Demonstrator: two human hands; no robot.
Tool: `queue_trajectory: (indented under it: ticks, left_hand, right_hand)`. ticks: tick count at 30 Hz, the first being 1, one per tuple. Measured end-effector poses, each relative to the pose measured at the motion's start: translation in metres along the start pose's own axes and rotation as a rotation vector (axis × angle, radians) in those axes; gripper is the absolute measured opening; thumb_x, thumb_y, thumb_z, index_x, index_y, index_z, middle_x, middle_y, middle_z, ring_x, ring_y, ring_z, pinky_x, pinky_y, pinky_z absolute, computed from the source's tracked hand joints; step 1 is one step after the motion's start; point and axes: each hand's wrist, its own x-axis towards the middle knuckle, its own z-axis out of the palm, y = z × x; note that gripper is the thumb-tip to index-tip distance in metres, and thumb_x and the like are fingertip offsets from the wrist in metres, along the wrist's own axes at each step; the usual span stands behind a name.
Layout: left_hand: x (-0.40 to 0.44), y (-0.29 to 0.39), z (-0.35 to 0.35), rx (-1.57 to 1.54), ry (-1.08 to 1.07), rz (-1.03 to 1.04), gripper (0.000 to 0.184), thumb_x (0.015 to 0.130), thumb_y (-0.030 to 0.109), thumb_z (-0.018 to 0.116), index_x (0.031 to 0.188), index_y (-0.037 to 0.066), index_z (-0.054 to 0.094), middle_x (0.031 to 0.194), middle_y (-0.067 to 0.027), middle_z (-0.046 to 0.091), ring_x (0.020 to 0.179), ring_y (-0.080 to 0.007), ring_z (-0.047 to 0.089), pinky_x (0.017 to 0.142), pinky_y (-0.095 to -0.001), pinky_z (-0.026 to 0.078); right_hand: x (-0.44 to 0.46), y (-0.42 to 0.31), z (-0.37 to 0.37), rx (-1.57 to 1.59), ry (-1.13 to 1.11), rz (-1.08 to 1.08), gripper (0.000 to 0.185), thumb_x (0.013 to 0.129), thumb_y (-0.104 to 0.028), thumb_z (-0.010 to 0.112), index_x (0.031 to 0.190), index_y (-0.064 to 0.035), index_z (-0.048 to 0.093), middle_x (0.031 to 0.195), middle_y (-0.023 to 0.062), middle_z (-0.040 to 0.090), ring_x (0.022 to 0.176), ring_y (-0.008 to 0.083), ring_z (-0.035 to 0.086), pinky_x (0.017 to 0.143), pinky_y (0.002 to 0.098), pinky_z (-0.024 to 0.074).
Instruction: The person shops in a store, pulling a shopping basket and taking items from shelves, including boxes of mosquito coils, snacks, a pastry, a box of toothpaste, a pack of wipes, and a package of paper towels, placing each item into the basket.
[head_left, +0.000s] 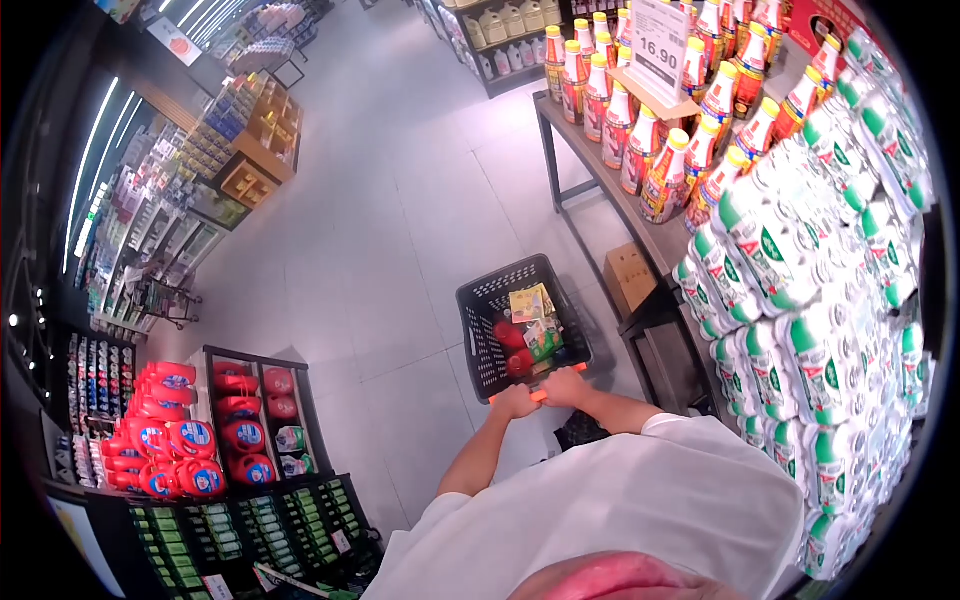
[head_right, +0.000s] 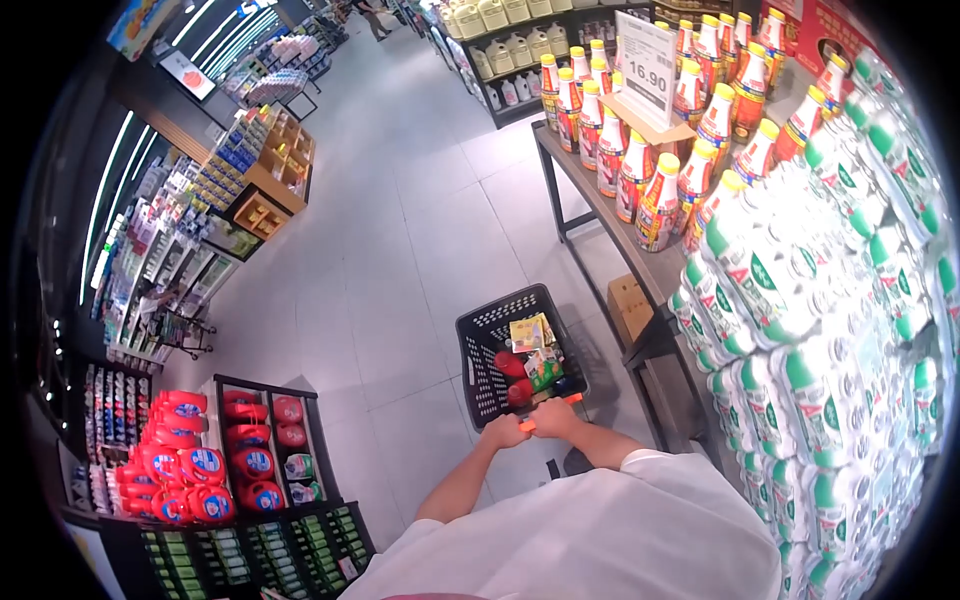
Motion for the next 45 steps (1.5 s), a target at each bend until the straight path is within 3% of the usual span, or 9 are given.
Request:
queue_trajectory:
  ticks: [7,13,16,17,19,22,29,39,45]
  left_hand:
    - [0.065,-0.023,-0.081,-0.029,0.277,0.017,0.04,0.073,0.042,0.062,0.09,0.007,0.071,0.088,-0.0208,0.069,0.085,-0.0365,0.068,0.078,-0.0466,0.054]
    - [0.139,-0.052,-0.161,-0.057,0.31,0.058,0.033,0.071,0.033,0.061,0.087,0.005,0.07,0.089,-0.0218,0.068,0.084,-0.0362,0.068,0.076,-0.0461,0.055]
    - [0.179,-0.064,-0.197,-0.094,0.299,0.042,0.034,0.071,0.032,0.061,0.09,0.005,0.069,0.093,-0.0219,0.068,0.089,-0.0362,0.067,0.078,-0.0457,0.054]
    - [0.19,-0.07,-0.209,-0.103,0.352,0.056,0.034,0.072,0.037,0.062,0.085,0.007,0.069,0.083,-0.0202,0.068,0.08,-0.0373,0.068,0.073,-0.0471,0.055]
    - [0.213,-0.084,-0.234,-0.092,0.385,0.064,0.034,0.073,0.037,0.062,0.087,0.007,0.069,0.086,-0.0203,0.068,0.083,-0.0367,0.068,0.075,-0.0468,0.054]
    - [0.236,-0.1,-0.276,-0.132,0.321,0.062,0.032,0.074,0.035,0.064,0.09,0.008,0.069,0.091,-0.0186,0.069,0.087,-0.0355,0.067,0.078,-0.0459,0.053]
    - [0.296,-0.142,-0.352,-0.154,0.173,0.224,0.029,0.076,0.025,0.064,0.096,0.005,0.069,0.096,-0.0201,0.068,0.091,-0.0356,0.066,0.081,-0.0456,0.053]
    - [0.383,-0.184,-0.455,-0.233,0.214,0.136,0.027,0.073,0.024,0.063,0.093,0.007,0.068,0.095,-0.0201,0.067,0.088,-0.037,0.066,0.08,-0.0461,0.053]
    - [0.449,-0.232,-0.518,-0.185,0.246,0.132,0.028,0.073,0.031,0.065,0.087,0.007,0.067,0.083,-0.0187,0.068,0.077,-0.0387,0.065,0.074,-0.0481,0.053]
  right_hand:
    - [0.114,0.063,-0.024,-0.057,-0.1,-0.003,0.031,0.073,-0.042,0.063,0.074,-0.0119,0.071,0.068,0.0123,0.067,0.065,0.032,0.068,0.062,0.0439,0.0538]
    - [0.212,0.112,-0.065,-0.086,-0.124,-0.007,0.028,0.073,-0.041,0.063,0.076,-0.0138,0.071,0.072,0.0126,0.068,0.067,0.0317,0.068,0.064,0.0444,0.0543]
    - [0.26,0.138,-0.07,-0.07,-0.163,0.013,0.029,0.072,-0.041,0.064,0.078,-0.0143,0.071,0.073,0.0126,0.068,0.071,0.0319,0.068,0.065,0.0455,0.0541]
    - [0.277,0.145,-0.081,-0.074,-0.173,0.021,0.029,0.072,-0.042,0.064,0.079,-0.0144,0.071,0.073,0.0127,0.068,0.072,0.0321,0.068,0.065,0.0455,0.0541]
    - [0.31,0.155,-0.099,-0.099,-0.235,0.053,0.03,0.071,-0.043,0.065,0.081,-0.0149,0.07,0.077,0.0139,0.069,0.074,0.0323,0.068,0.065,0.0453,0.0541]
    - [0.361,0.176,-0.112,-0.035,-0.239,-0.058,0.034,0.072,-0.045,0.067,0.083,-0.0129,0.07,0.08,0.0147,0.069,0.076,0.0334,0.068,0.069,0.0456,0.0542]
    - [0.465,0.19,-0.159,-0.198,-0.489,0.004,0.029,0.077,-0.037,0.063,0.089,-0.0127,0.073,0.091,0.0136,0.071,0.086,0.0302,0.069,0.078,0.0418,0.054]
    - [0.592,0.258,-0.172,-0.109,-0.374,-0.045,0.028,0.071,-0.038,0.065,0.08,-0.0121,0.071,0.081,0.0136,0.07,0.077,0.0314,0.069,0.071,0.0431,0.0544]
    - [0.689,0.28,-0.211,-0.079,-0.368,-0.058,0.02,0.074,-0.029,0.062,0.08,-0.0138,0.073,0.079,0.0105,0.071,0.075,0.029,0.069,0.068,0.0405,0.0544]
